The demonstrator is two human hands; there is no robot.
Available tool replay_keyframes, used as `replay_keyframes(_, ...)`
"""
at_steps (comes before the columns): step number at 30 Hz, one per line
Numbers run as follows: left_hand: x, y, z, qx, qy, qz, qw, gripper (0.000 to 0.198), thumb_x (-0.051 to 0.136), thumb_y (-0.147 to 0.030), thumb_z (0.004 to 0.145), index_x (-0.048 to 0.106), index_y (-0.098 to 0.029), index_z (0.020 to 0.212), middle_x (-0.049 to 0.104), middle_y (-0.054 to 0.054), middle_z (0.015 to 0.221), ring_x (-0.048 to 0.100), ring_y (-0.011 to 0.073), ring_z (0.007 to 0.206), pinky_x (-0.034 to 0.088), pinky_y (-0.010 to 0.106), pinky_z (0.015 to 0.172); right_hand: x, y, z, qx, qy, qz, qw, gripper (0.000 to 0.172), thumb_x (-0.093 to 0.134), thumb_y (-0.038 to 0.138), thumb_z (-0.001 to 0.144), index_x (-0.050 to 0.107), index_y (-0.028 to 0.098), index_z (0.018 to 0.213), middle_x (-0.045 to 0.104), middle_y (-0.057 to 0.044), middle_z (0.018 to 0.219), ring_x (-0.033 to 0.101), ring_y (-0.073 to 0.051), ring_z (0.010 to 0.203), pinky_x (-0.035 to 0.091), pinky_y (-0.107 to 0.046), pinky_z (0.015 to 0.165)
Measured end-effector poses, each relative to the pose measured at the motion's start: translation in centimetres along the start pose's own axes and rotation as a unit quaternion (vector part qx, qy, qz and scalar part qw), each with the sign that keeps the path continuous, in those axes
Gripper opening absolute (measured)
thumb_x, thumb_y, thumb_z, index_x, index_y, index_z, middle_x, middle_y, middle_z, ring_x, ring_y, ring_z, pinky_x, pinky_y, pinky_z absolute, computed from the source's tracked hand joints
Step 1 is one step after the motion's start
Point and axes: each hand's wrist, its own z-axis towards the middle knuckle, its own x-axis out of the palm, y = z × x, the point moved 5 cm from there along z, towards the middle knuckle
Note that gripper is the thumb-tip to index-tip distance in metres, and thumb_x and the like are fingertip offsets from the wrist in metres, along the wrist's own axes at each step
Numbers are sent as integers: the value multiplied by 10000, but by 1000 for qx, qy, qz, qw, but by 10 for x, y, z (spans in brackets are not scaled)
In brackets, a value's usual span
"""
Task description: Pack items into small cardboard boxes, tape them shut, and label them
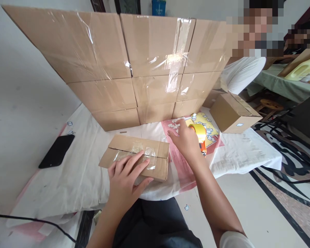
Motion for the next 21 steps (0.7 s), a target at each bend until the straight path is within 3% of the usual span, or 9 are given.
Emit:
replay_keyframes(3,-1,6,-6,22,-47,-48,998,236,662,-367,910,677,-296,1135,745,29,1222,629,248,1063,345,452,925,-7,-40,-9,-11,-75,19,997,234,605,430,907,594,226,1023,575,-17,709,556,-222,681,435,-344,688)
replay_keyframes(6,-2,13,-16,59,-112,-122,985,232,615,-130,854,663,-251,1045,774,45,1040,655,218,1016,408,422,903,-20,-79,-28,17,-185,-65,981,435,624,492,865,589,192,1178,615,-165,1100,561,-342,1050,440,-491,913)
replay_keyframes(7,-1,14,-18,65,-120,-129,982,237,598,-116,844,666,-246,1030,778,42,1010,659,214,1000,412,419,902,-20,-93,-34,42,-181,-88,979,572,649,521,831,555,169,1271,582,-202,1201,529,-381,1134,428,-529,945)
replay_keyframes(9,2,13,-18,66,-116,-112,985,227,599,-163,847,691,-263,1029,791,15,1016,653,212,977,381,429,919,-11,-117,-40,87,-101,-84,987,830,692,540,773,425,135,1447,549,-234,1295,524,-409,1182,459,-532,922)
replay_keyframes(12,7,9,-12,52,-98,-77,991,243,605,-221,857,723,-317,1047,798,-50,1055,627,210,959,322,437,914,8,-141,-47,115,14,-11,993,1001,704,497,765,225,164,1579,569,-212,1340,607,-364,1129,524,-441,823)
replay_keyframes(14,9,7,-9,56,-94,-71,991,261,607,-213,851,727,-320,1057,798,-60,1055,612,211,950,315,435,895,13,-150,-50,128,11,11,992,986,680,476,791,194,188,1599,592,-194,1338,645,-340,1077,534,-424,806)
replay_keyframes(21,13,13,-14,115,-117,-37,986,308,633,-216,822,727,-323,1095,804,-45,1017,607,216,909,315,429,912,4,-172,-55,145,-80,92,982,731,595,434,847,417,155,1500,678,-151,1156,669,-280,934,536,-437,842)
